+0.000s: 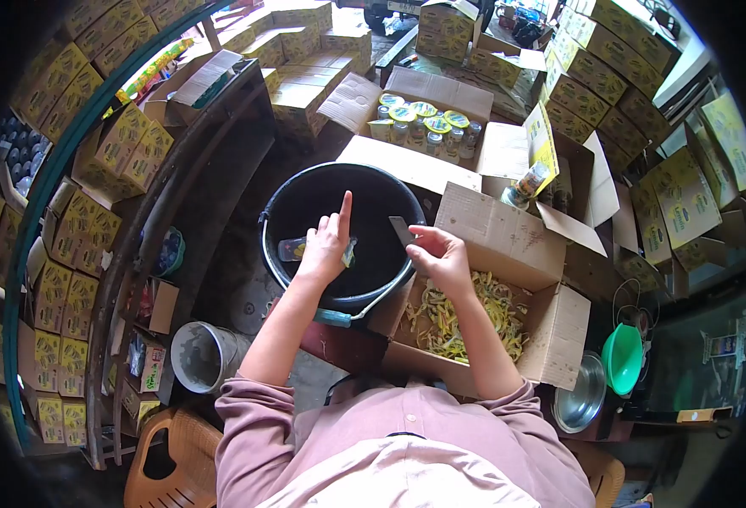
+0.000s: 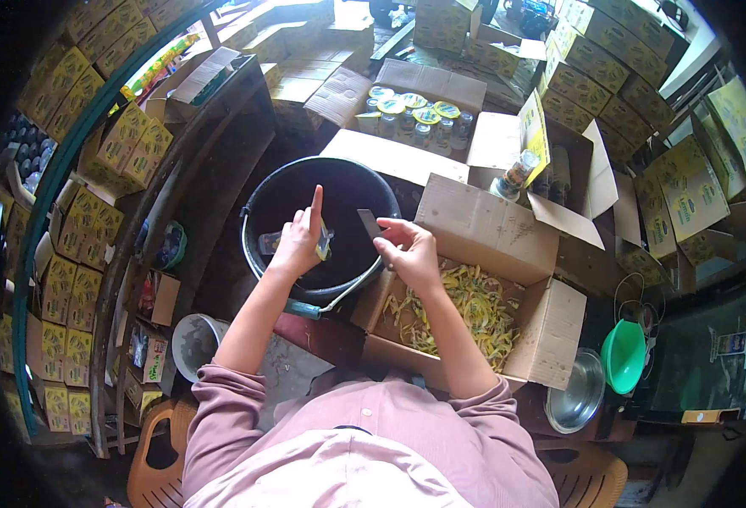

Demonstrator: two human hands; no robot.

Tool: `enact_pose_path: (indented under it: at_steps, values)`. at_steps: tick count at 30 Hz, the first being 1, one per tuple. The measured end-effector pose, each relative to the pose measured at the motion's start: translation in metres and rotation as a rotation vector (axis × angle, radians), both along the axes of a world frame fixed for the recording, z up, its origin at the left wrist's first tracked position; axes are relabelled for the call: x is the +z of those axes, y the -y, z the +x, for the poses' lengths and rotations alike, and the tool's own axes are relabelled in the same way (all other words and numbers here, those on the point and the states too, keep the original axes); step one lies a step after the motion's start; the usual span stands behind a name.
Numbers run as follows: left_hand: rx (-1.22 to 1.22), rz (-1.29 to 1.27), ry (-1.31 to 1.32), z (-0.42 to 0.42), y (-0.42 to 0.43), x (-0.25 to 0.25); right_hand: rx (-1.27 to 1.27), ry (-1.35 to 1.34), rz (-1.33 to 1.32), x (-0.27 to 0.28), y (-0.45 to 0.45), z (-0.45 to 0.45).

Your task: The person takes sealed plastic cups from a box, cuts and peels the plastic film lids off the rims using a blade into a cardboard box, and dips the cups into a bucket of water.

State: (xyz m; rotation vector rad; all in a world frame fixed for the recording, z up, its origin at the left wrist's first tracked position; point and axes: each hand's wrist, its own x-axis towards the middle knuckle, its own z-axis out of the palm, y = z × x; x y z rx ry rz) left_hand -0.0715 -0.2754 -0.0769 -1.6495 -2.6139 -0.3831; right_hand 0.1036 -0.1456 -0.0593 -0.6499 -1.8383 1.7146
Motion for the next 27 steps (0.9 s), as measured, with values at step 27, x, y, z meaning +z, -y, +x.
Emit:
enact_pose_path:
  at_steps: [27]
  values:
    - [-0.129,-0.241,-0.641,-0.035,-0.040,0.083,-0.403,-0.240,-0.550,-0.030,-0.011,0.139]
